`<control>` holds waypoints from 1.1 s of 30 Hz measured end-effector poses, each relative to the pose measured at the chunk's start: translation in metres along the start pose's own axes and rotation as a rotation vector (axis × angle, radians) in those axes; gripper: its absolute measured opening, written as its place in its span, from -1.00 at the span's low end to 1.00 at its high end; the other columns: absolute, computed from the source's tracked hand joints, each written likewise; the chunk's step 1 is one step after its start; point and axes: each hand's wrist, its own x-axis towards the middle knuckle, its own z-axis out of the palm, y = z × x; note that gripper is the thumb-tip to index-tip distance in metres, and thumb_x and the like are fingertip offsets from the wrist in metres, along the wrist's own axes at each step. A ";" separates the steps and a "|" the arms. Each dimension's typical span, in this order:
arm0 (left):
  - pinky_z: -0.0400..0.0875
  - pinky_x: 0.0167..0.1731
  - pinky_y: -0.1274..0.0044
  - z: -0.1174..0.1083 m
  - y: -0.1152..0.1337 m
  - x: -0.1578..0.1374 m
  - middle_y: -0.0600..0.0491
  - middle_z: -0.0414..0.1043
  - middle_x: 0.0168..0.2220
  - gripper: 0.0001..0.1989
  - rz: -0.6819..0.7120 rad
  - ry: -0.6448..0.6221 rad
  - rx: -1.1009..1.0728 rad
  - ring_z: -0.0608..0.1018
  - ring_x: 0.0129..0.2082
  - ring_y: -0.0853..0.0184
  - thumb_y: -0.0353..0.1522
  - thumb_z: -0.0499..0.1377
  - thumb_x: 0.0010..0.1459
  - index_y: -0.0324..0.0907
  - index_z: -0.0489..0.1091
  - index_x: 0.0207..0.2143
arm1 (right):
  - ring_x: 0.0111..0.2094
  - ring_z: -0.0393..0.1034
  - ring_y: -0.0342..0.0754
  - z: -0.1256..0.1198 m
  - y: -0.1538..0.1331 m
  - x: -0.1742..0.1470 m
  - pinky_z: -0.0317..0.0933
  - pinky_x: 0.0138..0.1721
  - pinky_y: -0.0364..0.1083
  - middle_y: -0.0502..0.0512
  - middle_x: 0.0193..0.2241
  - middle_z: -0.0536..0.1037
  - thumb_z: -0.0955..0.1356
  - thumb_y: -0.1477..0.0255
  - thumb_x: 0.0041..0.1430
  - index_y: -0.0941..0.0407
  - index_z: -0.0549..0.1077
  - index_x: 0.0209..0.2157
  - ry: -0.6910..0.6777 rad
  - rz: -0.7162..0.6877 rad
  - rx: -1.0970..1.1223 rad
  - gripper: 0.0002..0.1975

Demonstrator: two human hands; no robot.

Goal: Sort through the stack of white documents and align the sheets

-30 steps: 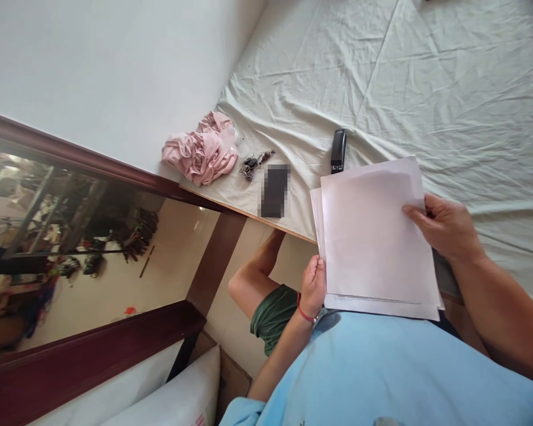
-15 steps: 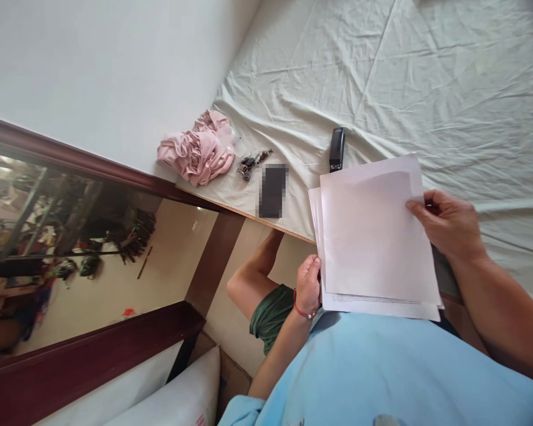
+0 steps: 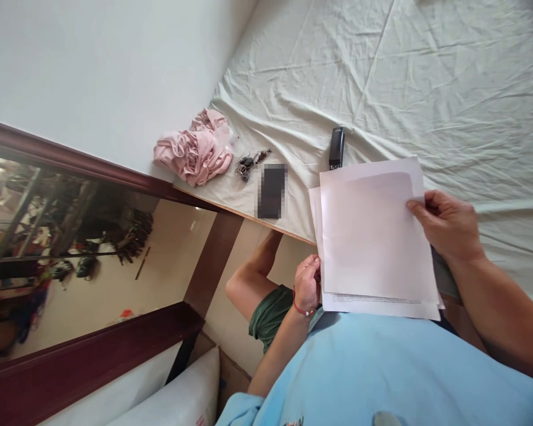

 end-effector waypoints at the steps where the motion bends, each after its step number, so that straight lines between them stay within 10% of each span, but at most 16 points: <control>1: 0.18 -0.45 0.53 0.000 0.000 0.000 0.16 0.34 -0.53 -0.64 0.013 0.005 0.005 0.31 -0.53 0.41 -0.09 0.39 0.02 -0.17 0.43 -0.42 | -0.49 0.30 -0.14 0.000 0.000 -0.001 0.13 -0.42 -0.11 -0.05 -0.52 0.53 0.46 0.19 0.14 0.06 0.58 -0.32 0.004 -0.002 0.004 -0.77; 10: 0.38 -0.18 0.45 -0.001 0.003 -0.005 0.01 0.56 -0.32 -0.48 0.291 0.048 0.400 0.50 -0.29 0.24 0.13 0.21 0.30 -0.16 0.57 -0.20 | -0.48 0.33 -0.13 0.002 -0.002 -0.002 0.15 -0.42 -0.12 -0.04 -0.51 0.54 0.46 0.21 0.16 0.07 0.60 -0.30 0.020 -0.019 -0.009 -0.79; 33: 0.37 -0.30 0.44 -0.001 0.007 -0.011 -0.02 0.61 -0.35 -0.45 0.385 0.100 0.673 0.54 -0.35 0.22 0.12 0.11 0.37 -0.16 0.59 -0.12 | -0.44 0.13 -0.17 0.005 0.002 -0.004 0.02 -0.36 -0.08 -0.09 -0.49 0.33 0.54 0.20 0.16 0.01 0.71 -0.24 0.049 -0.115 0.140 -0.80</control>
